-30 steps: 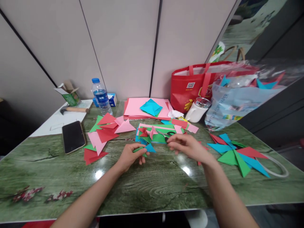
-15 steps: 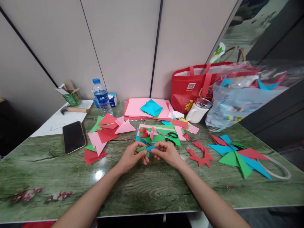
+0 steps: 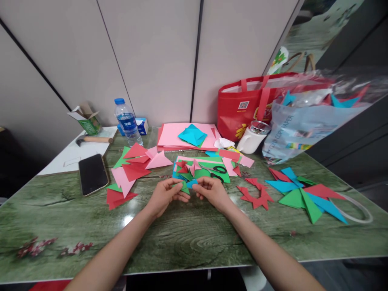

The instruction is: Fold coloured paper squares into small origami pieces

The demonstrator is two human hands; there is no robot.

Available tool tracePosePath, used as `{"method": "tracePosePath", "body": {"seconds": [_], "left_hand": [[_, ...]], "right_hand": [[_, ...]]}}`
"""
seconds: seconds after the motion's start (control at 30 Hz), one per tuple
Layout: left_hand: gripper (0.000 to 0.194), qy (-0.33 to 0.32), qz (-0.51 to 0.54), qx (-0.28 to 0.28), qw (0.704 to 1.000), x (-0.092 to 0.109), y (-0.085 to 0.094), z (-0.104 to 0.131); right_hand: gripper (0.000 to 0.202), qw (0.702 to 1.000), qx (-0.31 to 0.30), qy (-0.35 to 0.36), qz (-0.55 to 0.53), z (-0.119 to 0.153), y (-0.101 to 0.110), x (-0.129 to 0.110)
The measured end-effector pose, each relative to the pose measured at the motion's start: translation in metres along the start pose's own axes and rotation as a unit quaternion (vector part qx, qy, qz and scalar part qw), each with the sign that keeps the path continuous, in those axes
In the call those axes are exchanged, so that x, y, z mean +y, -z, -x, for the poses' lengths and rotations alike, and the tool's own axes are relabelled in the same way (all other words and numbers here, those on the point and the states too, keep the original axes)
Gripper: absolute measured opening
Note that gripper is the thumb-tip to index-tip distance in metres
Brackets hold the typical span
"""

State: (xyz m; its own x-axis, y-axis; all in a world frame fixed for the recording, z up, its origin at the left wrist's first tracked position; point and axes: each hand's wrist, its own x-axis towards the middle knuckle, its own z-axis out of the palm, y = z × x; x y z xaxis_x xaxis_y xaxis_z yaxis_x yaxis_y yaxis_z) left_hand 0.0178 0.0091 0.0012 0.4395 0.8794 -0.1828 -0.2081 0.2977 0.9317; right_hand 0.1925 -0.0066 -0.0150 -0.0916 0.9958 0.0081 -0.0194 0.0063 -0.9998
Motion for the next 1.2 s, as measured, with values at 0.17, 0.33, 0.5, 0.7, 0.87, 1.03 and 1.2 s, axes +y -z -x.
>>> {"method": "tracePosePath", "body": {"seconds": [0.17,0.33,0.5,0.7,0.87,1.03,1.2], "left_hand": [[0.029,0.006,-0.014,0.012,1.000,-0.002,0.002,-0.001],[0.031,0.008,-0.019,0.024,1.000,-0.003,0.002,-0.001],[0.036,0.004,-0.005,0.028,1.000,-0.004,0.004,-0.003],[0.037,0.035,0.036,-0.031,0.998,-0.004,0.010,-0.004],[0.037,0.052,0.052,-0.061,0.995,-0.008,0.011,-0.004],[0.035,0.031,0.051,-0.029,0.998,-0.007,0.009,-0.005],[0.032,0.013,0.042,-0.022,0.999,-0.004,0.008,-0.004]], "right_hand": [[0.027,1.000,-0.009,-0.009,0.023,0.001,-0.001,0.000],[0.029,0.999,-0.020,-0.017,0.021,0.000,-0.003,0.001],[0.031,1.000,0.005,0.005,0.002,-0.001,-0.002,0.003],[0.028,0.999,-0.002,0.033,-0.009,0.001,0.000,-0.003],[0.025,0.999,-0.022,0.021,-0.045,0.002,-0.001,-0.006],[0.025,0.997,-0.029,0.020,-0.065,0.001,-0.003,-0.001],[0.025,0.997,-0.031,0.017,-0.069,0.002,-0.004,0.001]]}}
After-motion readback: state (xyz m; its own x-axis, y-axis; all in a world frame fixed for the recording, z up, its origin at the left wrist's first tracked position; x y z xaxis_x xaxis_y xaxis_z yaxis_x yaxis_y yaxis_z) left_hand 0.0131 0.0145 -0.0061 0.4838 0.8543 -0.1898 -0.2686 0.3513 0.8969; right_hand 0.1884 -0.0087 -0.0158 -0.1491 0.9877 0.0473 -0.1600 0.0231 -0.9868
